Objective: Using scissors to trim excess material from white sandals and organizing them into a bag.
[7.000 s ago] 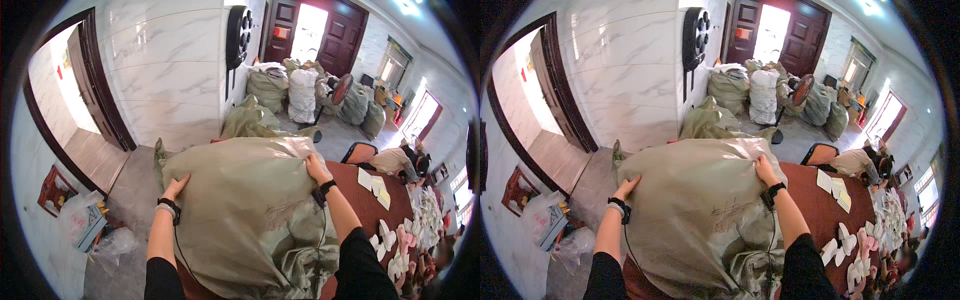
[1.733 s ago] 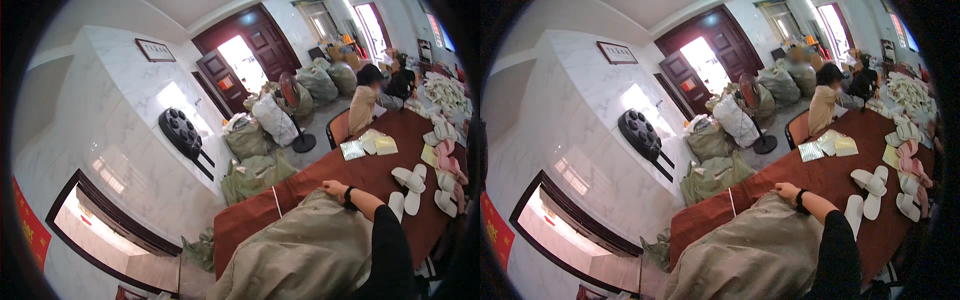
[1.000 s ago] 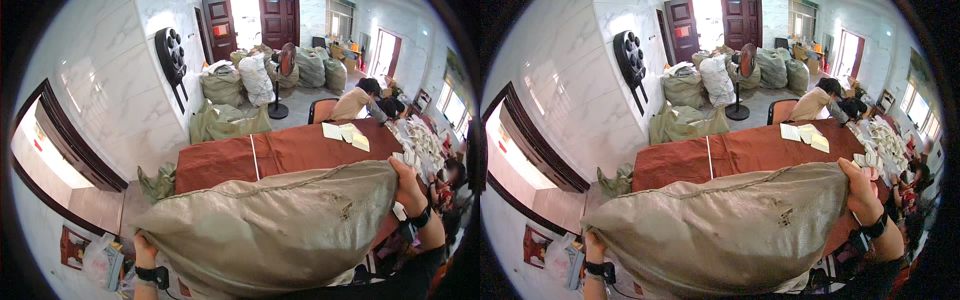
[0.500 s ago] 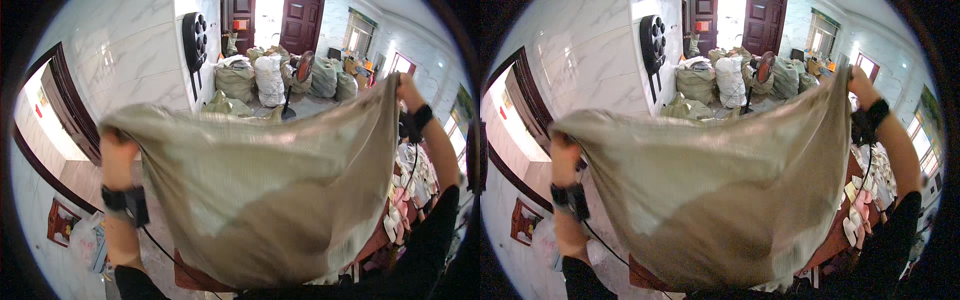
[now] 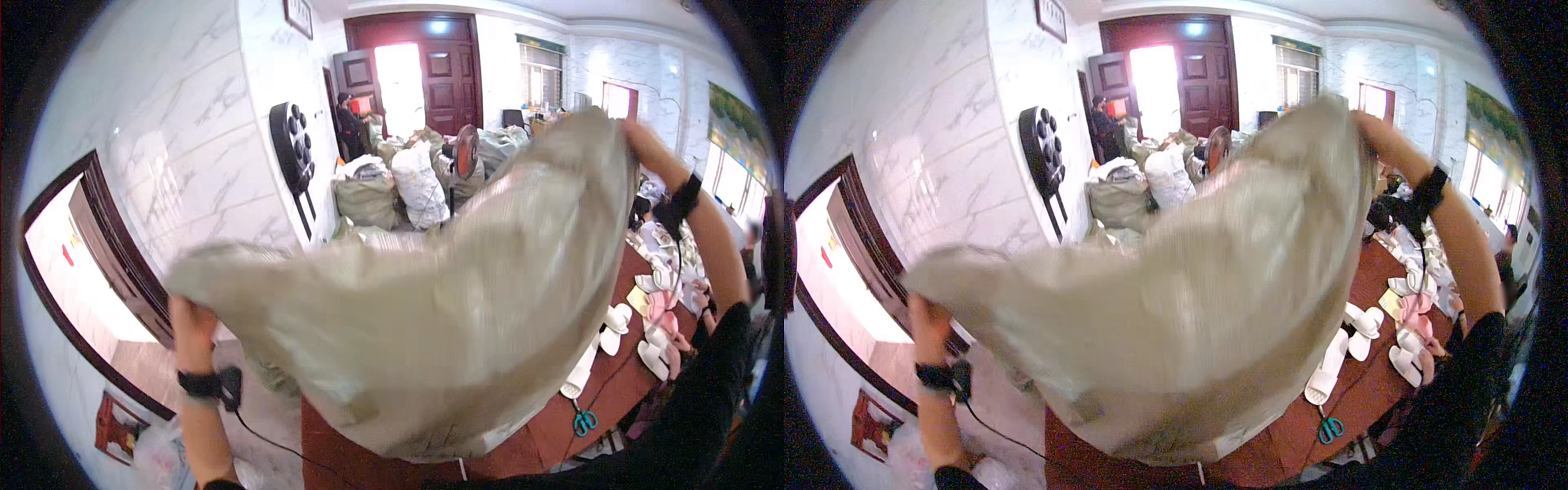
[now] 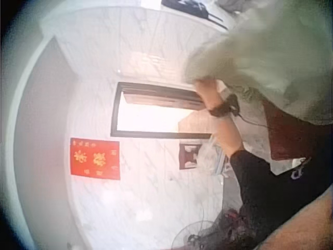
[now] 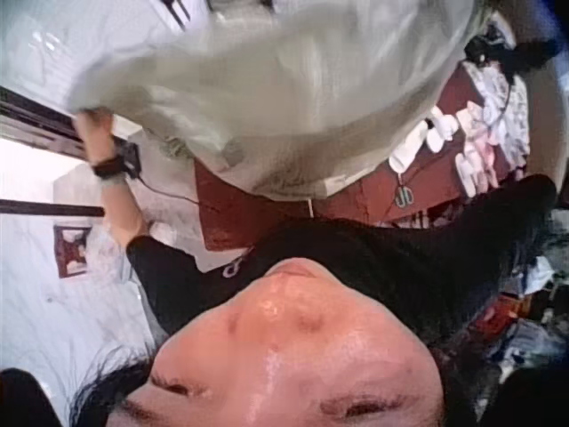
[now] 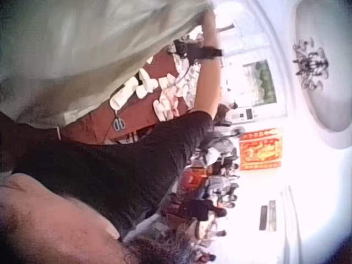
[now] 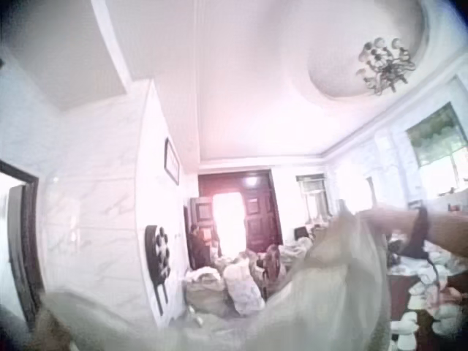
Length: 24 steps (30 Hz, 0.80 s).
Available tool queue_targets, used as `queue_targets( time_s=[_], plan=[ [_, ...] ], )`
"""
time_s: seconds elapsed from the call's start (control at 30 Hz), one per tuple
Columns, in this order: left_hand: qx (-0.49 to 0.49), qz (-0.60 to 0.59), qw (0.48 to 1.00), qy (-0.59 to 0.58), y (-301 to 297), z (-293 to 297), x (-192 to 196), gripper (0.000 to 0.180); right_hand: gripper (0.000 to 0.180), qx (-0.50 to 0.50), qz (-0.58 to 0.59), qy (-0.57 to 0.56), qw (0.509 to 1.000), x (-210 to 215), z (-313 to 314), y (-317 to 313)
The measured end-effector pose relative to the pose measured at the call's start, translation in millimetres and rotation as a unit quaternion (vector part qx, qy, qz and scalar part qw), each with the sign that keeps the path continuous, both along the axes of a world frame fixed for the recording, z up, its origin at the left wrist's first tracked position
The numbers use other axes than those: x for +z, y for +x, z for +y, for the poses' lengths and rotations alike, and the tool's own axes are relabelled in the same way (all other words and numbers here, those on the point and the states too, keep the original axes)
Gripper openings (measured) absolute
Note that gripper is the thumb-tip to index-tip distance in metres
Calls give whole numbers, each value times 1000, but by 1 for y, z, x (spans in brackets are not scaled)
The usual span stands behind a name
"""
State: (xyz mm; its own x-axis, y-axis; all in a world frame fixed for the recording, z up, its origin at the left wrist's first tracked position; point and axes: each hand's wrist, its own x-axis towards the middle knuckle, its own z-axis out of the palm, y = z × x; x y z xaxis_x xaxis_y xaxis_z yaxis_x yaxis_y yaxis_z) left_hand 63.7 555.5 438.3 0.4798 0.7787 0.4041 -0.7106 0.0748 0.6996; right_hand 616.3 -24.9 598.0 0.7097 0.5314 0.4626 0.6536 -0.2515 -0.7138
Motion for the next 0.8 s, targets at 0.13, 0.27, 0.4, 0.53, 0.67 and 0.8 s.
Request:
queue_targets(
  time_s=[0.13,0.27,0.4,0.53,0.67,0.8],
  plan=[
    [-104,104,988,34,3,-42,-65,32,40,122,-230,-292,921,-124,-83,-19],
    [-78,268,960,-10,-20,-52,-71,44,67,-19,65,-433,899,-180,-88,-57],
    [26,498,852,155,-37,-55,-84,49,81,78,67,-551,828,-255,-94,-63],
    [-26,681,685,258,-42,-76,-101,55,60,97,103,-555,820,-285,-81,-94],
    [65,622,727,282,-34,-135,-118,55,55,135,92,-556,815,-258,-41,-140],
    [1,371,928,-43,-19,-107,-128,44,55,237,128,-356,895,-187,5,-164]
  ],
)
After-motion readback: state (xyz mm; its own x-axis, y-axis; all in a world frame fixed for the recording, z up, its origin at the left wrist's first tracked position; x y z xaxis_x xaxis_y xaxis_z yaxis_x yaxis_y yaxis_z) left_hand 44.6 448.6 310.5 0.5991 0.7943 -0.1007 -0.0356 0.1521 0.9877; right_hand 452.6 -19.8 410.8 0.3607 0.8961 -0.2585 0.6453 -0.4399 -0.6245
